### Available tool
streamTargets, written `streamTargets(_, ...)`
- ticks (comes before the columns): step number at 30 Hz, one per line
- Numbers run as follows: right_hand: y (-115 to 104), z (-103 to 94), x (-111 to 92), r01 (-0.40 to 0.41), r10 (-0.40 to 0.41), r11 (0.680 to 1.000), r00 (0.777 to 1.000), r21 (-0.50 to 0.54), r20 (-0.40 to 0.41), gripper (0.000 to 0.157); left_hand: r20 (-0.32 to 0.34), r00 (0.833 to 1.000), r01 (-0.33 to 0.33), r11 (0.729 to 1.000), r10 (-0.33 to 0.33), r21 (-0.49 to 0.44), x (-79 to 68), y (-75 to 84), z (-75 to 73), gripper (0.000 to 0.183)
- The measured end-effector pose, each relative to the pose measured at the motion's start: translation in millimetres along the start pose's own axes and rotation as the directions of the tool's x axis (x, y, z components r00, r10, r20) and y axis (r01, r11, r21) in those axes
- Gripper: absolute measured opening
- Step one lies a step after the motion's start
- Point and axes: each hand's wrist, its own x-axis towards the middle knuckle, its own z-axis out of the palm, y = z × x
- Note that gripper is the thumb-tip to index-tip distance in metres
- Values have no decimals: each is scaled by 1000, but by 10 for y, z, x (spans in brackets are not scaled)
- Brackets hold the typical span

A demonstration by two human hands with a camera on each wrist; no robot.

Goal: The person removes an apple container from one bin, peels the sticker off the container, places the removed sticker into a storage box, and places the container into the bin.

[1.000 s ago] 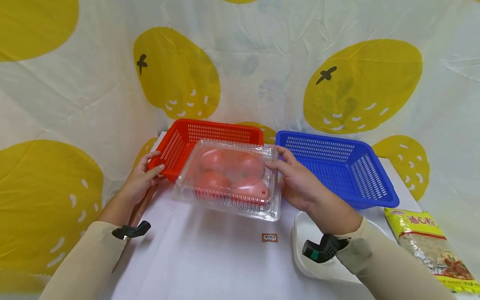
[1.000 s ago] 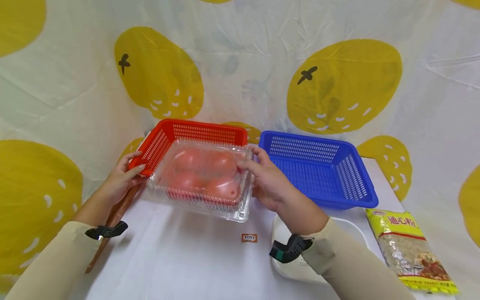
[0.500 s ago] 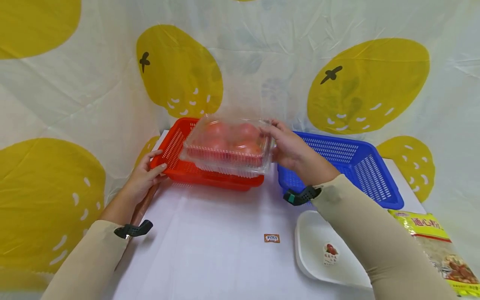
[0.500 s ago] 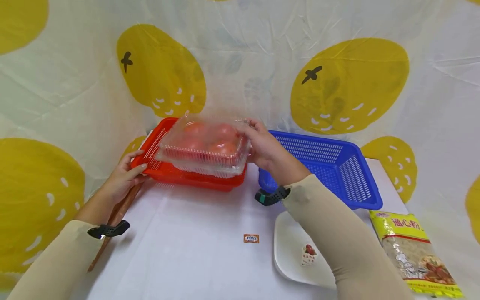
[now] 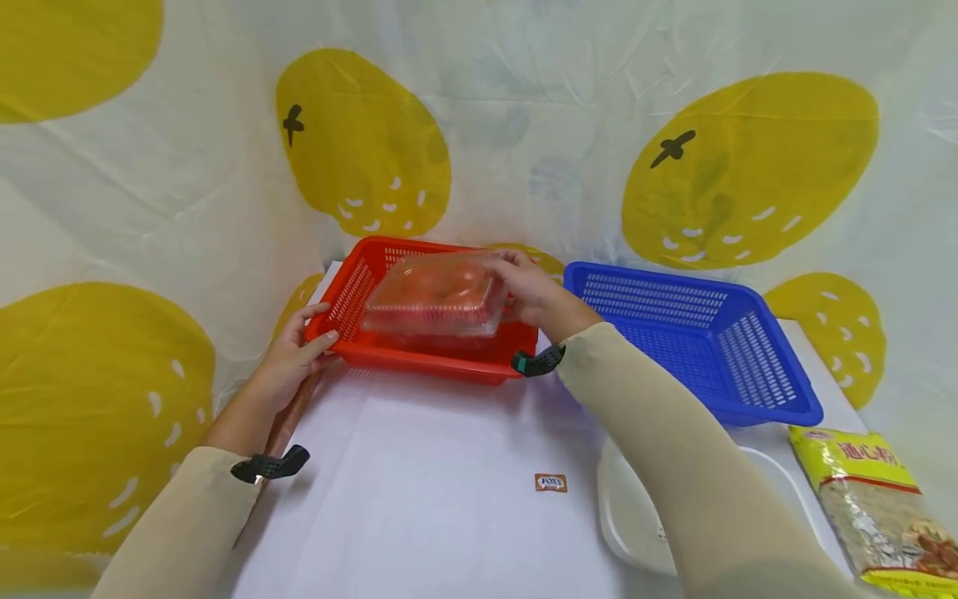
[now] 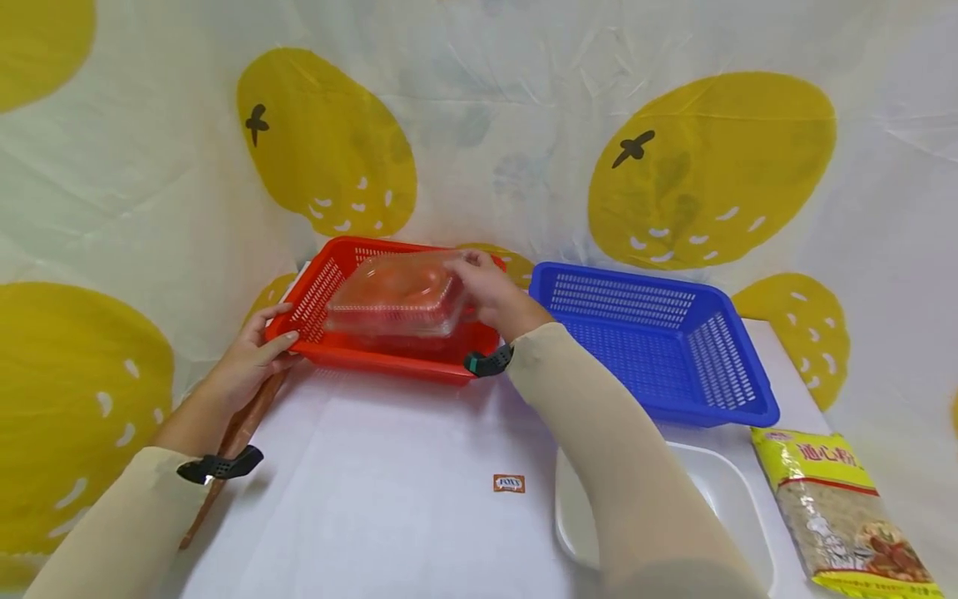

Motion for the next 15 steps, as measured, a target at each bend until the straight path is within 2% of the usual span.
streamTargets(4,18,110,102,-13,13,999,1000,-35,-6,57,-1,1000,4,1000,-4,-6,-3,-5,4,66)
streamTargets(7,14,183,168,1,-2,999,1000,-48,-6,60,-3,1000,5,1000,-5,-3,-7,1,2,66)
streamTargets(11,3,254,256,87,-84,988,996,-126,27,64,-5,1000,0,1000,0,0,-1,-2,1,65)
streamTargets(15,19,261,348,185,-173,950,983,-251,66,60,-5,1000,7,1000,-7,-9,15,-32,19,65)
